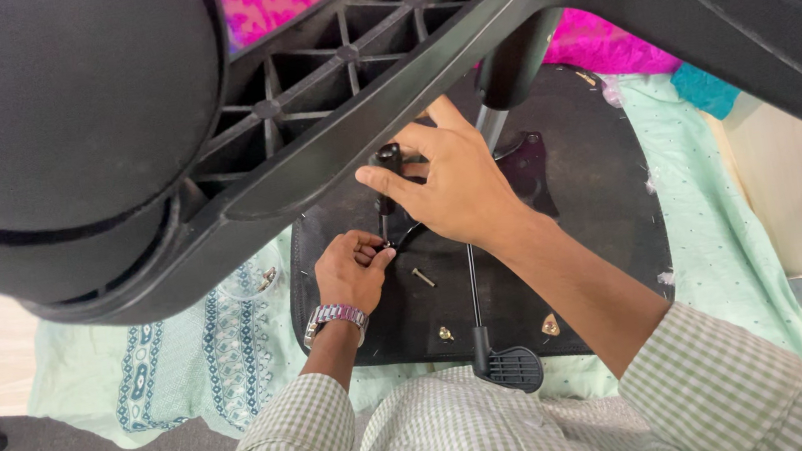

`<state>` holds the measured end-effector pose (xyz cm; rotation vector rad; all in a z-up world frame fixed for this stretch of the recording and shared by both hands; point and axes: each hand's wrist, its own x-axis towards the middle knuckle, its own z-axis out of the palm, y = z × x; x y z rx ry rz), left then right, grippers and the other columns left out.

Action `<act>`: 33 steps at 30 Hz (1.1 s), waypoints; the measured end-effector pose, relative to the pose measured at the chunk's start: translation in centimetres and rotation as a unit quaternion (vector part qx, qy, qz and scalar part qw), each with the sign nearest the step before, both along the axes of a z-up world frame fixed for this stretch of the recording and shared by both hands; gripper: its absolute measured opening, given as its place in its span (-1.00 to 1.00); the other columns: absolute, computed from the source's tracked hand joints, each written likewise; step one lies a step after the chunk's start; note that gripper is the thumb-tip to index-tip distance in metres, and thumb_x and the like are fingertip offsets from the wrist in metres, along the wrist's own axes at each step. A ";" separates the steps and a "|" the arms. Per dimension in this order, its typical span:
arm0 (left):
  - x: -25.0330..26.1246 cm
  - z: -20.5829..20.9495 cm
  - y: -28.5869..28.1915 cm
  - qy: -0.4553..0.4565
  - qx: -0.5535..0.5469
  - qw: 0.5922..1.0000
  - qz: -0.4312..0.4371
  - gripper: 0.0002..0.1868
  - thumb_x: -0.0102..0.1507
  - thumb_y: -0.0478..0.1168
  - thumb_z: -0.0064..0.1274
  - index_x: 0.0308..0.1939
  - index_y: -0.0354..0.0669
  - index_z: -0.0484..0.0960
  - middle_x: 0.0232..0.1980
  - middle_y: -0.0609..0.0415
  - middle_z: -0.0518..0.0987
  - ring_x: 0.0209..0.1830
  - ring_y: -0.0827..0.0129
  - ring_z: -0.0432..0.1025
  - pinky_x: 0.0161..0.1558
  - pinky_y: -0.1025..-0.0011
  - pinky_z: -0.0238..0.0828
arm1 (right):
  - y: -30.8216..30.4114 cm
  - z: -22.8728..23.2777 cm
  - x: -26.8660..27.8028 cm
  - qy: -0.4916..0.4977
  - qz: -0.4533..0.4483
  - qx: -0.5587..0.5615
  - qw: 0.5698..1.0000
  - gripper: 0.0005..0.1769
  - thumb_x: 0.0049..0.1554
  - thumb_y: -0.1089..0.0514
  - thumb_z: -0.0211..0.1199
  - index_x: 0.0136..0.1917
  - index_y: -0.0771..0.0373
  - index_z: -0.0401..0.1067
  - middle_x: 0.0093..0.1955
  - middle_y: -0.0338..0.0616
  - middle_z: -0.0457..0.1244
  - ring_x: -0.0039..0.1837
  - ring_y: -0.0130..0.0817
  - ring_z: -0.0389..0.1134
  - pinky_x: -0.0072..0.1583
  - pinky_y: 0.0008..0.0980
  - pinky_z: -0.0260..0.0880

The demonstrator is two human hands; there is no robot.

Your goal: The person works on an upside-down office chair base, using a screwdriver to remove and reinsert screws on the tilt mechanism attached to the gas cylinder. They reposition the mechanism plate, handle loose screws, and tighten components by hand and with the screwdriver.

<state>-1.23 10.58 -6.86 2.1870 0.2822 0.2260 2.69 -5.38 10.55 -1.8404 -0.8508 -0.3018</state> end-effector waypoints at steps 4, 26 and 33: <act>-0.2 -0.1 -0.1 -0.019 0.006 1.000 -0.007 -0.63 0.03 -0.24 0.41 -0.07 0.02 0.80 -0.38 0.09 0.55 -0.44 0.39 0.46 -0.25 0.42 0.50 | 0.0 0.1 -0.3 0.110 -0.077 -0.069 0.989 -0.74 0.16 0.19 0.40 0.10 0.31 0.53 0.09 -0.12 0.31 0.00 -0.23 0.47 0.02 -0.34 0.48; -0.4 0.4 -2.4 -0.018 -0.004 0.999 0.035 -0.78 0.08 -0.18 0.38 -0.27 -0.20 0.75 -0.35 0.03 0.61 -0.45 0.34 0.53 -0.30 0.37 0.51 | -0.4 -0.2 -2.5 0.048 -0.076 -0.004 0.996 -0.72 0.20 0.18 0.31 0.16 0.30 0.50 0.16 -0.14 0.36 0.13 -0.34 0.49 0.15 -0.43 0.58; -0.4 0.5 -3.1 0.012 -0.002 0.999 0.048 -0.74 0.09 -0.15 0.40 -0.35 -0.28 0.70 -0.35 0.04 0.58 -0.44 0.32 0.51 -0.27 0.36 0.52 | -0.9 0.0 -2.8 0.077 -0.139 -0.034 0.987 -0.74 0.08 0.15 0.47 0.05 0.24 0.59 -0.02 -0.06 0.31 -0.08 -0.25 0.42 -0.01 -0.32 0.48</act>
